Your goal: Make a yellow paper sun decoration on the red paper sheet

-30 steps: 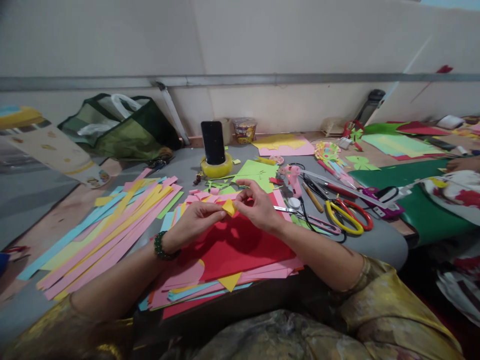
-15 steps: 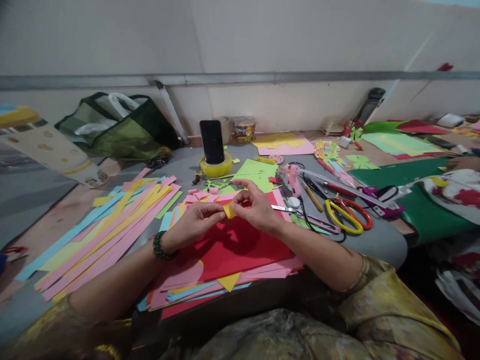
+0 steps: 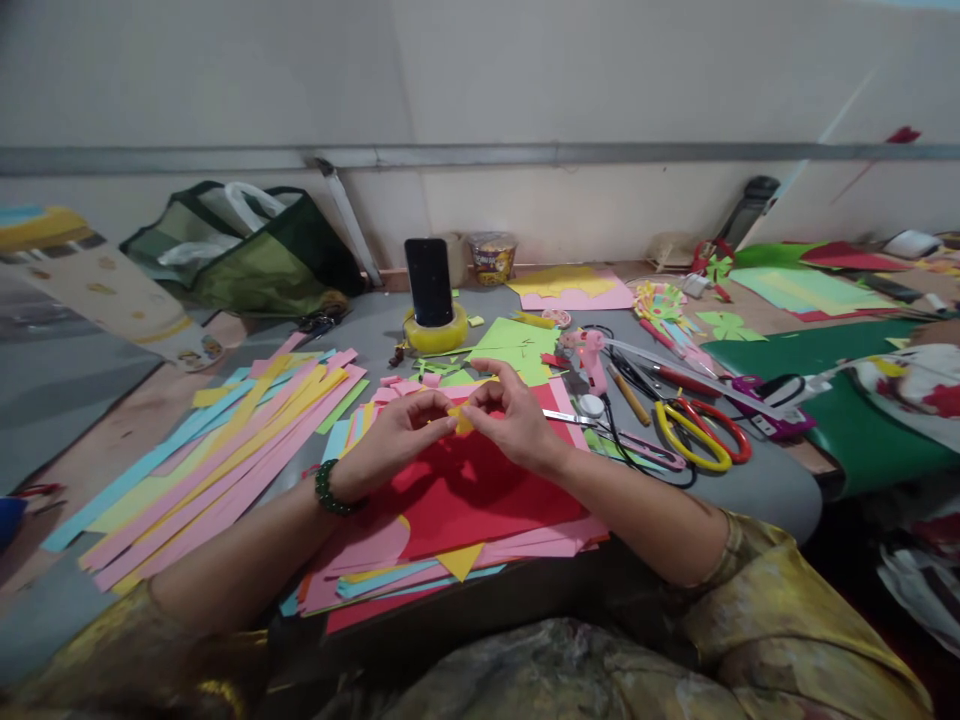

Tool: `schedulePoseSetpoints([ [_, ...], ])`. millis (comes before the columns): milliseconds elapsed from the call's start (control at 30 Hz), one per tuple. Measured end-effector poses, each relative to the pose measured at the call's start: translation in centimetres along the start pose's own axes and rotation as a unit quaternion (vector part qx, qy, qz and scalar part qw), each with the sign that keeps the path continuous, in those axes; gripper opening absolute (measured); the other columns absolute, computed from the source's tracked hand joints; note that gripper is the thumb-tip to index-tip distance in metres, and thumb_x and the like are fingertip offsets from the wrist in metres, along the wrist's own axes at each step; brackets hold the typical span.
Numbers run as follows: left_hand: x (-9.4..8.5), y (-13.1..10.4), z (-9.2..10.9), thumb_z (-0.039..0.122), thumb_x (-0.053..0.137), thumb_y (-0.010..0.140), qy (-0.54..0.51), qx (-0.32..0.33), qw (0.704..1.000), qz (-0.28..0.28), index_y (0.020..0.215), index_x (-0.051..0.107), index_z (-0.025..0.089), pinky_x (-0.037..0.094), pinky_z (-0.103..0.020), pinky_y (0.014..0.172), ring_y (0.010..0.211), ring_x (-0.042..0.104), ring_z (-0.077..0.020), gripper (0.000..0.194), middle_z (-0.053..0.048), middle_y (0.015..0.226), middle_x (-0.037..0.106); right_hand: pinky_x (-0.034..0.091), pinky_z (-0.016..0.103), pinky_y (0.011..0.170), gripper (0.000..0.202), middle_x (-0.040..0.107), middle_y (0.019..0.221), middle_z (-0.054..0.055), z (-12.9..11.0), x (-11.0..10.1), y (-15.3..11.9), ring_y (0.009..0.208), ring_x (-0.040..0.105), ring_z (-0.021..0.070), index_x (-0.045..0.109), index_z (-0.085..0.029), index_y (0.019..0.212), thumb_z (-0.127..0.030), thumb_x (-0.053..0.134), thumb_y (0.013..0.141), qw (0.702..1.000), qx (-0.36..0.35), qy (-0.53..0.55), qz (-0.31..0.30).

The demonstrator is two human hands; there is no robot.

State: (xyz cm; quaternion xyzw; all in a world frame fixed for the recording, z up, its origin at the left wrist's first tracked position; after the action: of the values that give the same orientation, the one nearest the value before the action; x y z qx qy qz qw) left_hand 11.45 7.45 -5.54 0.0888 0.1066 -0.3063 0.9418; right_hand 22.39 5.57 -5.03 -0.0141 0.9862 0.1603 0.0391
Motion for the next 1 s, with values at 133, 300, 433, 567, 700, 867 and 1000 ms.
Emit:
schedulePoseSetpoints([
  [133, -0.1, 0.1, 0.6, 0.031, 0.063, 0.074, 0.002, 0.015, 1.0, 0.014, 0.07, 0.058, 0.018, 0.046, -0.024, 0.061, 0.065, 0.055, -0.0134, 0.015, 0.0, 0.069, 0.061, 0.047, 0.031, 0.067, 0.054, 0.056, 0.077, -0.003, -0.3, -0.2, -0.2, 0.07, 0.055, 0.014, 0.044, -0.022, 0.121, -0.032, 0.072, 0.076, 0.999, -0.02, -0.045, 0.007],
  [300, -6.0, 0.5, 1.0, 0.031, 0.058, 0.062, -0.028, -0.025, 0.993, 0.111, 0.067, 0.054, 0.019, 0.036, -0.022, 0.052, 0.055, 0.043, -0.0107, 0.013, 0.004, 0.06, 0.048, 0.047, 0.031, 0.064, 0.059, 0.057, 0.099, 0.004, -0.1, -1.1, -0.1, 0.069, 0.051, 0.0131, 0.043, -0.023, 0.126, -0.041, 0.07, 0.078, 0.998, -0.01, -0.054, 0.01],
  [433, -12.0, 1.0, 0.5, 0.029, 0.044, 0.054, 0.023, -0.06, 0.987, 0.144, 0.06, 0.044, 0.021, 0.031, -0.022, 0.049, 0.053, 0.038, -0.0118, 0.01, 0.002, 0.059, 0.04, 0.047, 0.03, 0.065, 0.045, 0.059, 0.096, 0.004, -0.5, -1.8, -0.1, 0.073, 0.053, 0.0147, 0.048, -0.023, 0.119, -0.039, 0.066, 0.081, 0.998, -0.037, -0.052, 0.02],
  [567, -12.9, 1.6, -1.5, 0.029, 0.046, 0.053, 0.225, -0.11, 0.967, 0.042, 0.046, 0.045, 0.021, 0.033, -0.026, 0.052, 0.056, 0.042, -0.0155, 0.011, -0.001, 0.054, 0.046, 0.046, 0.03, 0.065, 0.032, 0.06, 0.09, 0.002, -0.6, -2.1, -0.1, 0.076, 0.055, 0.0155, 0.051, -0.023, 0.107, -0.032, 0.064, 0.079, 0.996, -0.058, -0.066, 0.035],
  [700, -12.8, 1.8, -3.3, 0.029, 0.054, 0.056, 0.313, -0.14, 0.94, 0.004, 0.04, 0.046, 0.022, 0.031, -0.028, 0.053, 0.055, 0.043, -0.0172, 0.019, 0.0, 0.048, 0.046, 0.044, 0.03, 0.063, 0.03, 0.06, 0.086, 0.002, -0.5, -1.9, 0.0, 0.074, 0.055, 0.0154, 0.052, -0.023, 0.104, -0.028, 0.063, 0.076, 0.996, -0.051, -0.062, 0.03],
  [867, -14.2, 1.2, -2.3, 0.03, 0.057, 0.063, 0.405, -0.132, 0.904, 0.05, 0.051, 0.062, 0.022, 0.033, -0.028, 0.056, 0.067, 0.055, -0.0221, 0.015, -0.005, 0.065, 0.067, 0.043, 0.029, 0.061, 0.032, 0.06, 0.081, 0.002, -0.7, -1.3, 0.1, 0.073, 0.055, 0.0154, 0.056, -0.022, 0.102, -0.021, 0.062, 0.07, 1.0, -0.02, -0.013, -0.004],
  [1000, -13.7, 0.3, 2.3, 0.039, 0.058, 0.075, 0.423, -0.018, 0.888, 0.181, 0.071, 0.074, 0.02, 0.036, -0.028, 0.058, 0.069, 0.056, -0.021, 0.025, -0.006, 0.07, 0.067, 0.036, 0.027, 0.051, 0.033, 0.054, 0.065, -0.004, 0.1, 0.1, 0.1, 0.054, 0.044, 0.0107, 0.064, -0.02, 0.102, -0.019, 0.058, 0.069, 0.991, 0.058, 0.094, -0.077],
])
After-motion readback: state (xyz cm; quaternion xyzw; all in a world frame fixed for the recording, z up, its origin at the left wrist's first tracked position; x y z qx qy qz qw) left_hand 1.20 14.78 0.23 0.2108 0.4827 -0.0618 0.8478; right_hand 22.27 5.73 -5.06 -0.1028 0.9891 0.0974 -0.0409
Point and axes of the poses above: each hand's wrist, its own y-axis towards the middle knuckle, its own x-axis out of the palm, z = x × y, the point moved 10 cm from there along y, towards the middle knuckle
